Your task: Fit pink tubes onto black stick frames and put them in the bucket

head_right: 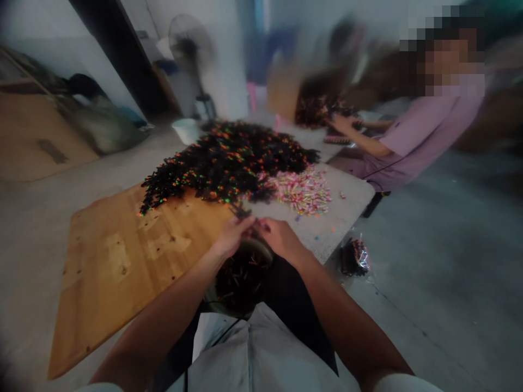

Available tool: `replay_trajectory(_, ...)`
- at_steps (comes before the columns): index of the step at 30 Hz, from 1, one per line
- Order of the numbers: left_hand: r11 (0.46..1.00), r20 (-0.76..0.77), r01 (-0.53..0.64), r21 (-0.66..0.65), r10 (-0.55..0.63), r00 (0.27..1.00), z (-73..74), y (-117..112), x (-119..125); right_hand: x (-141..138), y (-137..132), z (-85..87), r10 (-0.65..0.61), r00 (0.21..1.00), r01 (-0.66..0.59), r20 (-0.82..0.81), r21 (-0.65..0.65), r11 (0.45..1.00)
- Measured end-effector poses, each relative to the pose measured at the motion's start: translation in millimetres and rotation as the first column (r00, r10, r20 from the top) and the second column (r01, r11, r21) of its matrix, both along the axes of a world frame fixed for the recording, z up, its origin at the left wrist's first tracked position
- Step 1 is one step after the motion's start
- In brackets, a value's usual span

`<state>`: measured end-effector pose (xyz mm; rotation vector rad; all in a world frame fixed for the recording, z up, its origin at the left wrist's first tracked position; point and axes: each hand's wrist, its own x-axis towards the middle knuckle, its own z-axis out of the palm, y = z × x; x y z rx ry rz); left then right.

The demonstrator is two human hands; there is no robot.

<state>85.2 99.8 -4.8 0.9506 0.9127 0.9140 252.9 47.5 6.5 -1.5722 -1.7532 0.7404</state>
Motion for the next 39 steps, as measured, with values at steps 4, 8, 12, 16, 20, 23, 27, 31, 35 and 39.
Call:
replay_trajectory(4,0.998,-0.010,0.024,0.050,-0.024,1.000,0.6,-0.2,-4.0,-1.2,-1.9,2.1,0.094,0.995,-0.094,0.013,0.031,0.995)
replay_trajectory(8,0.995,-0.031,0.067,0.069,-0.065,0.997,0.3,1.1,-9.6,0.6,-4.3,2.3,0.176,0.973,-0.175,-0.152,0.021,0.984)
replay_trajectory(12,0.991,-0.046,0.097,0.094,-0.093,0.995,1.5,2.0,-13.4,4.1,-3.8,-0.3,0.194,0.934,-0.223,-0.301,-0.063,0.973)
replay_trajectory(16,0.984,-0.075,0.131,0.120,-0.123,0.990,3.9,2.3,-15.2,5.0,-2.4,-2.0,0.203,0.916,-0.248,-0.346,-0.090,0.965)
replay_trajectory(20,0.986,-0.115,0.114,0.121,-0.100,0.988,3.1,3.3,-16.1,2.6,-2.7,0.6,0.189,0.929,-0.240,-0.318,-0.129,0.962)
replay_trajectory(23,0.989,-0.131,0.106,0.107,-0.092,0.987,0.8,4.1,-16.2,0.0,-2.6,3.7,0.167,0.942,-0.216,-0.290,-0.146,0.966)
replay_trajectory(27,0.992,-0.122,0.097,0.086,-0.086,0.989,-1.6,3.4,-15.4,-1.6,-0.4,5.1,0.181,0.969,-0.193,-0.170,-0.059,0.979)
replay_trajectory(31,0.995,-0.099,0.045,0.088,-0.037,0.994,-4.0,-0.4,-10.7,0.0,2.6,1.1,0.159,0.987,-0.159,-0.022,0.004,0.987)
replay_trajectory(35,0.998,-0.089,-0.032,0.058,0.037,0.995,-6.5,-3.6,-4.9,-0.1,4.2,-3.9,0.155,0.987,-0.154,0.039,-0.021,0.988)
replay_trajectory(39,1.000,-0.123,-0.022,0.011,0.023,0.992,-9.9,-3.8,-3.3,-4.4,5.0,-8.6,0.094,0.991,-0.091,0.092,-0.041,0.995)
